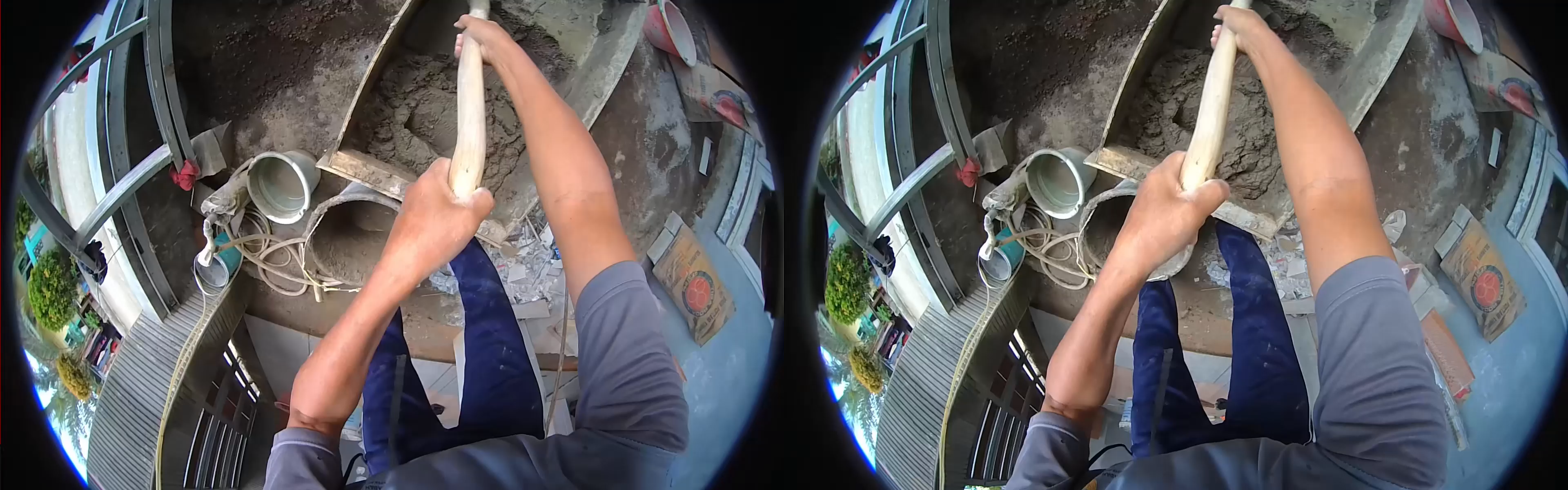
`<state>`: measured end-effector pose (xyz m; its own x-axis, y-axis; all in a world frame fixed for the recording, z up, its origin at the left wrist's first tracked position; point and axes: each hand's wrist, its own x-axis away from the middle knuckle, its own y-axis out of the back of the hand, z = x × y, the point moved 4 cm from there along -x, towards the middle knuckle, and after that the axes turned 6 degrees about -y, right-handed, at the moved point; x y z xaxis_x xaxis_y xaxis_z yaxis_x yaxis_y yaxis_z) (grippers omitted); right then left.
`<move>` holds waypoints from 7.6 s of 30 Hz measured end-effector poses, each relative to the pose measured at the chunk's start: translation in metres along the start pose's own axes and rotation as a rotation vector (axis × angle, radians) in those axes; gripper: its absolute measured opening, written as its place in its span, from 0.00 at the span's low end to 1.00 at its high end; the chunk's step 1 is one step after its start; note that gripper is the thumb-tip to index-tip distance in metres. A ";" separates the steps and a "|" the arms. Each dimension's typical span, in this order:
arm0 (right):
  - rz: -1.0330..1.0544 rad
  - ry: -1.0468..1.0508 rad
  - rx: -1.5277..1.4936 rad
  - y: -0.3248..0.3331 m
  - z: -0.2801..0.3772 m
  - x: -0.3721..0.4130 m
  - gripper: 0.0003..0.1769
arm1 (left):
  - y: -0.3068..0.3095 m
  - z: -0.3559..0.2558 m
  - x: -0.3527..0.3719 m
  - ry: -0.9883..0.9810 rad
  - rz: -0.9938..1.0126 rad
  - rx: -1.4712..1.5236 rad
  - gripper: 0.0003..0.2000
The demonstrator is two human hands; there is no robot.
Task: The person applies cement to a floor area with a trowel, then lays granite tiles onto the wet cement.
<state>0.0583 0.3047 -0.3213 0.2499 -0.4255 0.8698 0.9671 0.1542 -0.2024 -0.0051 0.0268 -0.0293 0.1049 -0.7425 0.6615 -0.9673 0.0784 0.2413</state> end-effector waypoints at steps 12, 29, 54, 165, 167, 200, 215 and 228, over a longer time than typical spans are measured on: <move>0.029 -0.370 0.034 -0.039 -0.198 0.121 0.12 | -0.036 0.025 0.130 0.341 -0.024 0.044 0.18; -0.316 0.058 -0.285 -0.009 -0.232 0.365 0.11 | 0.026 0.177 0.302 0.105 0.262 -0.256 0.14; -0.351 -0.086 0.064 0.073 -0.107 0.272 0.19 | -0.113 0.040 0.189 0.079 0.281 -0.009 0.19; -0.021 -0.295 -0.294 -0.097 -0.341 0.450 0.08 | 0.105 0.058 0.481 0.117 0.409 0.120 0.16; -0.087 -0.271 -0.287 -0.117 -0.376 0.457 0.08 | 0.112 0.096 0.494 0.136 0.380 0.104 0.16; -0.195 -0.101 -0.056 0.033 -0.210 0.390 0.13 | -0.048 0.068 0.348 0.116 0.211 -0.086 0.16; -0.392 0.161 0.229 0.178 0.045 0.215 0.15 | -0.170 -0.053 0.084 -0.211 0.163 0.145 0.16; -0.088 -0.459 0.121 0.120 -0.204 0.167 0.13 | -0.142 -0.047 0.128 0.267 0.117 -0.006 0.17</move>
<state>0.2264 0.0701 -0.2923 0.0941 -0.0078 0.9955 0.9642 0.2498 -0.0891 0.1568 -0.0482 0.0547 0.0506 -0.5268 0.8485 -0.9750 0.1580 0.1563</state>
